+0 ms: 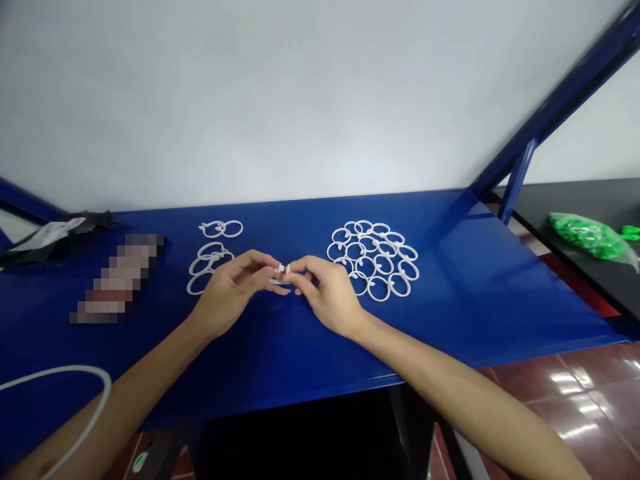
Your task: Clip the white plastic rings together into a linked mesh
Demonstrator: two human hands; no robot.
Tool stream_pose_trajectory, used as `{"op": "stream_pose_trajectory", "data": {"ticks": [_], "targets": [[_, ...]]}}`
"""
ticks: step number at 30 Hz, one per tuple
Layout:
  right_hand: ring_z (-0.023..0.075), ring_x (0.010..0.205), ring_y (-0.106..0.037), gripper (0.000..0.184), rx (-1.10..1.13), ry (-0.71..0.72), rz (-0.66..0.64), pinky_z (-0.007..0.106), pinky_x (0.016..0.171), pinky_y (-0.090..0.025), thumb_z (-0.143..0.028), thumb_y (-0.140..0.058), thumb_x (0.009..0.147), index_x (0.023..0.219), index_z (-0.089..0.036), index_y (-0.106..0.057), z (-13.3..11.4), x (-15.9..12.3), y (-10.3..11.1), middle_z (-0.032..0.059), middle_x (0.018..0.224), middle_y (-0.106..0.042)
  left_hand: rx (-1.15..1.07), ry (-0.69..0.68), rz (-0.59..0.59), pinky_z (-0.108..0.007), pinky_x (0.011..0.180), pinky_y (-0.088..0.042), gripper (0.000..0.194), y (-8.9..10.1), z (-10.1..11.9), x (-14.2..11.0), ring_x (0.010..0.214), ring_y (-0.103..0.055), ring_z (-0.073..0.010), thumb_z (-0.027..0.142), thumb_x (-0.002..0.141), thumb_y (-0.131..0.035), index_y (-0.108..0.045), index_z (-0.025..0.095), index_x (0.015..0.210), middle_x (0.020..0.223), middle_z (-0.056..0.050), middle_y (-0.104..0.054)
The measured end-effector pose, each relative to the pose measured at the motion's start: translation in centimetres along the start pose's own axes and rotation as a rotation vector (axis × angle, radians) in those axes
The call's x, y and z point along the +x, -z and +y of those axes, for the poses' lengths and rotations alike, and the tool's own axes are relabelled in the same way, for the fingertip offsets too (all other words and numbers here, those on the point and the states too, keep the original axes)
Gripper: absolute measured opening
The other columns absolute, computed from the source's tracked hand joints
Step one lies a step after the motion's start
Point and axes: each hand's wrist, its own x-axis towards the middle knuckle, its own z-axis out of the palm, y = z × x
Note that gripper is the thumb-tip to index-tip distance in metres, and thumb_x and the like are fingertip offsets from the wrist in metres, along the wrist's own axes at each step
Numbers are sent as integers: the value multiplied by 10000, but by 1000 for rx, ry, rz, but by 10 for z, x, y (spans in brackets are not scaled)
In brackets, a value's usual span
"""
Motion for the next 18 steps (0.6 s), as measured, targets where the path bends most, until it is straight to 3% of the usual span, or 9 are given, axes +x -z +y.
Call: {"op": "stream_pose_trajectory", "data": {"ticks": [6, 11, 18], "targets": [[141, 742, -683, 133, -207, 197, -27, 270, 691, -527, -297, -633, 972, 922, -205, -715, 3, -1, 4, 22, 861, -749, 330, -107, 59, -291, 653, -647, 149, -1, 6, -1, 708, -732, -169, 358, 898, -706, -750, 216, 916, 881, -32, -766], [139, 720, -639, 215, -319, 250, -69, 263, 671, -502, -294, -546, 1022, 907, -185, -691, 2, -3, 6, 33, 814, -697, 628, -316, 86, -291, 681, -584, 110, -3, 1, -5, 713, -700, -155, 254, 928, -657, -749, 232, 873, 816, -3, -762], [153, 684, -545, 354, -538, 378, -98, 278, 636, -459, -305, -405, 1072, 856, -156, -643, 1, -10, 11, 56, 765, -622, 654, -573, 78, -282, 736, -564, 134, -11, -4, -12, 789, -684, -142, 154, 954, -613, -730, 216, 935, 874, -22, -735]]}}
